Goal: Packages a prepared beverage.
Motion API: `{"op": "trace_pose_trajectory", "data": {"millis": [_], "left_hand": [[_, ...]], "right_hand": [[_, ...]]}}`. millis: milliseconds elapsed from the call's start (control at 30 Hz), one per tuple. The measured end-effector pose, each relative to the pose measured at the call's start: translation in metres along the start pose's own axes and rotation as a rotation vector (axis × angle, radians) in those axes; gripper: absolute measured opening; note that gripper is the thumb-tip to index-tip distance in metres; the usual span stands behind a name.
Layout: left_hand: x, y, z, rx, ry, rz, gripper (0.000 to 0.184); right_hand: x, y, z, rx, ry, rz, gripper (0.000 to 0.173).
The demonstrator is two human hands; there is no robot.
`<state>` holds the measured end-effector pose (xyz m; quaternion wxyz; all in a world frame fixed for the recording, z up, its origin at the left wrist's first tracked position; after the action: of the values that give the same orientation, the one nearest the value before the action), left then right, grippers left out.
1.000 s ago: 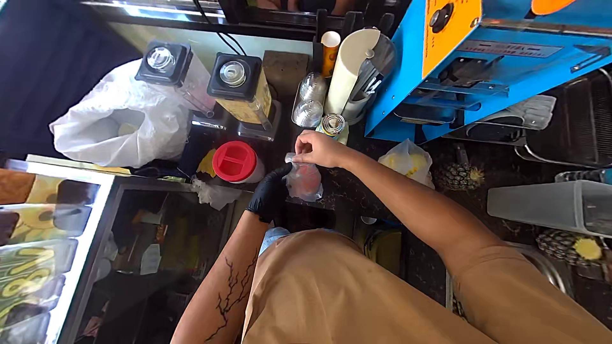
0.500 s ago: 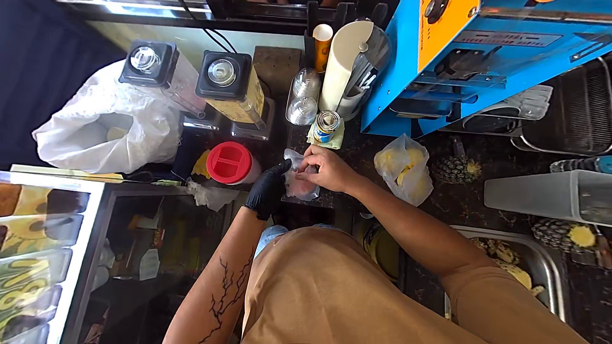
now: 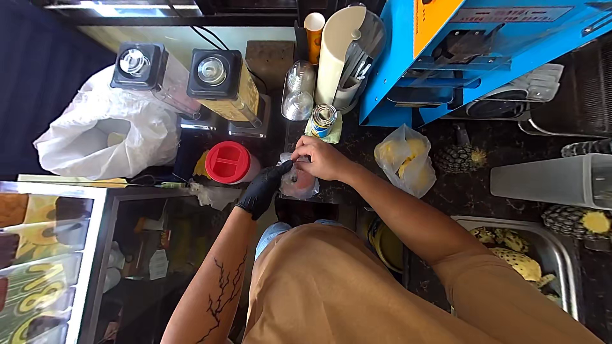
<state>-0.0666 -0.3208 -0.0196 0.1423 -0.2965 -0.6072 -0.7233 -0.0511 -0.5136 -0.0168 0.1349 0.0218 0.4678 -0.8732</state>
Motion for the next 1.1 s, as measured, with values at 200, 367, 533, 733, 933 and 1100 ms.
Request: {"op": "trace_pose_trajectory", "data": {"millis": [200,367,533,733,933,1100], "left_hand": [[-0.006,0.003,-0.004,0.17,-0.07,0.084,0.039],[-0.006,0.003,0.002,0.249,-0.056,0.083,0.043],[0.008,0.014,-0.012,0.01,0.038,-0.09,0.041],[0.036,-0.025,-0.013,0.044,0.235,-0.086,0.017],[0.039,-0.064,0.009,0.503,0.384,-0.128,0.013],[0.027,-0.03,0.02,0.833,0.287,-0.287,0.02]], "right_hand": [[-0.008,-0.006,0.002,-0.013,0.079,-0.054,0.015],[0.015,-0.007,0.019,-0.291,0.091,-0.461,0.038],[0.022,-0.017,0.022,-0.104,0.333,-0.24,0.017],[0.031,0.016,0.026,-0.625,0.38,-0.694,0.022],[0.036,0.032,0.004,-1.062,0.453,-1.016,0.021],[0.006,0.019,0.002,-0.991,0.207,-0.708,0.023]]}}
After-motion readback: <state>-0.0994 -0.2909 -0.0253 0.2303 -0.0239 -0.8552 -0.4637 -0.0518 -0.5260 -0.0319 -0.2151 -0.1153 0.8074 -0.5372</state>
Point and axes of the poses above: each hand's wrist, its own x-axis away from the middle knuckle, its own z-axis out of the back of the hand, y = z × x, the point moved 3 cm from there along -x, towards the middle knuckle, and after that the axes turned 14 degrees about y, right-handed, at the moved point
